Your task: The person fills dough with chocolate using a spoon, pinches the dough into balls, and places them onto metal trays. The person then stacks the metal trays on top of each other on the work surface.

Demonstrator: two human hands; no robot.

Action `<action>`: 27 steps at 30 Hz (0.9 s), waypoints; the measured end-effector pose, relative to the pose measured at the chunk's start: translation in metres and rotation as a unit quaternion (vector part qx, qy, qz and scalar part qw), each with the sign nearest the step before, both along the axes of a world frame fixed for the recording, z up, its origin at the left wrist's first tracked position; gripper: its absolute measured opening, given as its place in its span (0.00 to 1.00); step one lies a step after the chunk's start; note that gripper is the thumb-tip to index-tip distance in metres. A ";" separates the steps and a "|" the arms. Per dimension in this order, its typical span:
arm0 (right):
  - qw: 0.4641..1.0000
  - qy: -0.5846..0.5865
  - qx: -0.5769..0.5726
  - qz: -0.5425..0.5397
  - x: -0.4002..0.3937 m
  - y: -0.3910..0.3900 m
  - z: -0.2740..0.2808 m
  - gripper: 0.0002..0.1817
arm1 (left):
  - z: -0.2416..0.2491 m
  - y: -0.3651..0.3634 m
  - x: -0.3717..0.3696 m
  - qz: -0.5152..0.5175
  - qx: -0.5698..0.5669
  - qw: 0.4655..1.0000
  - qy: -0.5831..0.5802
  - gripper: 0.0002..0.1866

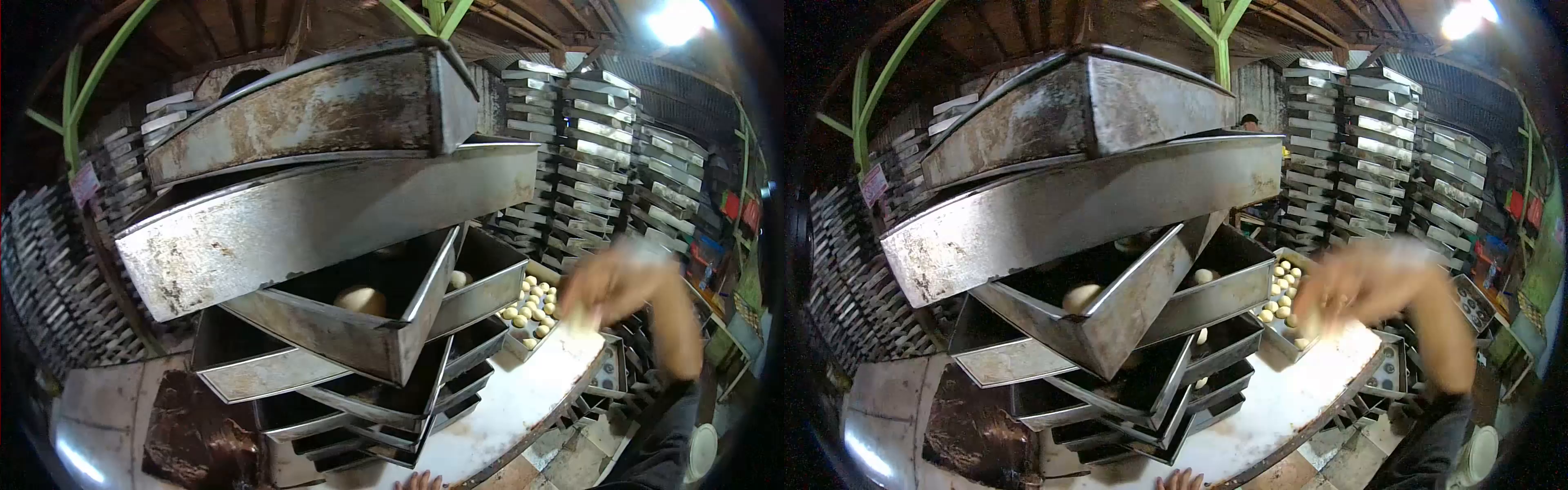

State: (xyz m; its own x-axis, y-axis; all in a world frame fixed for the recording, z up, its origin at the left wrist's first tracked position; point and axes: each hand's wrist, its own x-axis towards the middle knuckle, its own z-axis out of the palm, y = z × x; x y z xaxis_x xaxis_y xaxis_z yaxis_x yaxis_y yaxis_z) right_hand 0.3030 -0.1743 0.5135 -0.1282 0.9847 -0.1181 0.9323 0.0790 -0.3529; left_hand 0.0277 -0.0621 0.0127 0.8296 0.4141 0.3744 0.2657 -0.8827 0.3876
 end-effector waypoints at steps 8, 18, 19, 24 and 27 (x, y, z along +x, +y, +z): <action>0.951 -0.030 0.246 -0.186 0.034 0.157 0.167 0.18 | 0.001 0.000 -0.001 -0.005 -0.011 1.000 -0.009 0.26; 0.872 -0.171 0.453 -0.075 0.056 0.199 0.164 0.20 | 0.021 -0.009 0.012 0.054 -0.032 0.998 0.022 0.25; 0.841 -0.194 0.504 -0.033 0.050 0.185 0.153 0.18 | 0.022 -0.009 0.013 0.055 -0.031 0.997 0.033 0.24; 0.694 0.036 0.687 -0.211 0.159 0.106 0.011 0.12 | 0.015 0.001 0.024 0.014 -0.011 0.997 0.078 0.27; 0.746 0.161 0.578 -0.290 0.282 0.073 -0.139 0.11 | 0.009 0.004 0.025 0.041 -0.021 0.989 0.138 0.30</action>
State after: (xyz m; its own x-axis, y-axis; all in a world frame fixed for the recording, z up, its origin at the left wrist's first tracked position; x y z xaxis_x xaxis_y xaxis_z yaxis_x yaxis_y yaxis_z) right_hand 0.5847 -0.1016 0.3748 0.5207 0.3065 0.7968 0.8091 0.1208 -0.5752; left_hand 0.0527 -0.0582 0.0219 0.8610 0.4944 0.1193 0.4366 -0.8388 0.3253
